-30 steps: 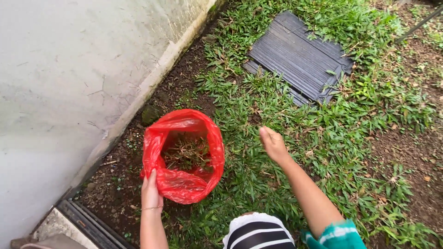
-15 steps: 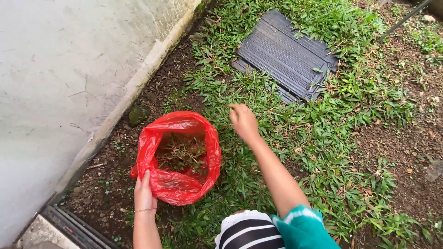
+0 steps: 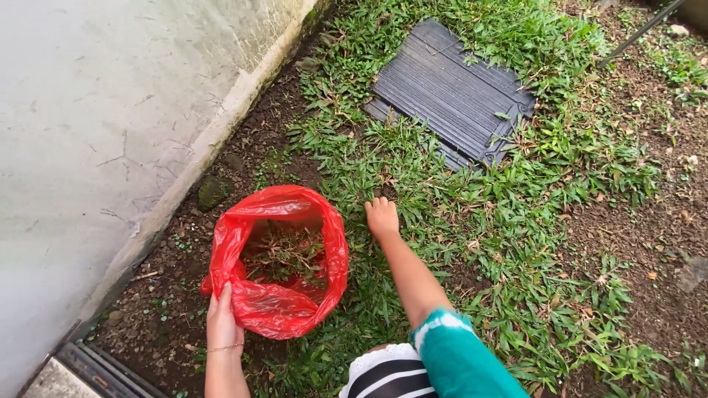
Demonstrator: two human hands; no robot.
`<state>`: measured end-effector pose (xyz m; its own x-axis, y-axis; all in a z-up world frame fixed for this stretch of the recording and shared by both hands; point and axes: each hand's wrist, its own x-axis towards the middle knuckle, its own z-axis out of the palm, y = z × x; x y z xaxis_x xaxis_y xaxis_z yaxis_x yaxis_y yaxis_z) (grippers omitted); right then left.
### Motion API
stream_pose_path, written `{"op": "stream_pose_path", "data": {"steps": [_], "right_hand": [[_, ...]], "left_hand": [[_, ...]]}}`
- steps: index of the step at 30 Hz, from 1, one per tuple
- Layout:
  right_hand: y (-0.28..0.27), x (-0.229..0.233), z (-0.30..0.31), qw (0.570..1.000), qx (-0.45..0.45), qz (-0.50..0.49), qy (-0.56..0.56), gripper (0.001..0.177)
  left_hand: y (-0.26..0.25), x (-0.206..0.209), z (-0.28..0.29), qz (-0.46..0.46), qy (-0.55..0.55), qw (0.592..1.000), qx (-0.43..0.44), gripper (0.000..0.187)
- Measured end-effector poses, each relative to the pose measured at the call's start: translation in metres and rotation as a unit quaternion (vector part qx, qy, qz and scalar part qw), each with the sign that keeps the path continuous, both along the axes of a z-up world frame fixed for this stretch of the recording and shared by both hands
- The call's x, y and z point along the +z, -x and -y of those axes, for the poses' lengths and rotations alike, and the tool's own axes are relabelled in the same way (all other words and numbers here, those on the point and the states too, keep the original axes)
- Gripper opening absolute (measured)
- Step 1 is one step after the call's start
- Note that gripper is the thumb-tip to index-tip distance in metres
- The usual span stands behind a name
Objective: Picking up weeds and garden debris from the ground and placing them into a red plastic bag
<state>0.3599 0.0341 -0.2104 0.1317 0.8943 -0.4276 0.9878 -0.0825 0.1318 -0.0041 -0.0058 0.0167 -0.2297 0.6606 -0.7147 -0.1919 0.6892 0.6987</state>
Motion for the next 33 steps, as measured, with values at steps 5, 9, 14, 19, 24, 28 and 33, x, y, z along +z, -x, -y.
{"op": "stream_pose_path", "data": {"steps": [5, 9, 14, 19, 24, 28, 33], "right_hand": [[-0.031, -0.028, 0.009, 0.961, -0.144, -0.221, -0.087, 0.028], [-0.043, -0.033, 0.022, 0.950, -0.093, -0.285, -0.091, 0.036], [-0.049, -0.046, 0.053, 0.898, -0.082, -0.381, -0.203, 0.031], [-0.019, 0.036, 0.109, 0.850, -0.113, -0.462, -0.228, 0.030], [-0.003, 0.129, 0.124, 0.865, -0.154, -0.371, -0.299, 0.027], [0.064, 0.271, 0.066, 0.791, -0.029, -0.415, -0.448, 0.022], [0.125, 0.289, 0.053, 0.961, 0.205, -0.182, -0.029, 0.083]], "left_hand": [[-0.002, 0.013, -0.003, -0.003, 0.002, 1.000, 0.001, 0.052], [0.000, 0.018, -0.003, 0.001, -0.002, 1.000, -0.003, 0.055], [0.006, 0.014, -0.006, 0.003, 0.001, 1.000, 0.012, 0.054], [0.003, 0.009, -0.008, 0.000, -0.003, 1.000, 0.001, 0.055], [-0.015, 0.009, -0.003, 0.000, 0.000, 1.000, -0.031, 0.054], [-0.025, -0.012, 0.005, 0.020, -0.025, 0.999, -0.039, 0.052], [-0.040, 0.018, 0.003, 0.034, -0.051, 0.998, -0.024, 0.054]]}}
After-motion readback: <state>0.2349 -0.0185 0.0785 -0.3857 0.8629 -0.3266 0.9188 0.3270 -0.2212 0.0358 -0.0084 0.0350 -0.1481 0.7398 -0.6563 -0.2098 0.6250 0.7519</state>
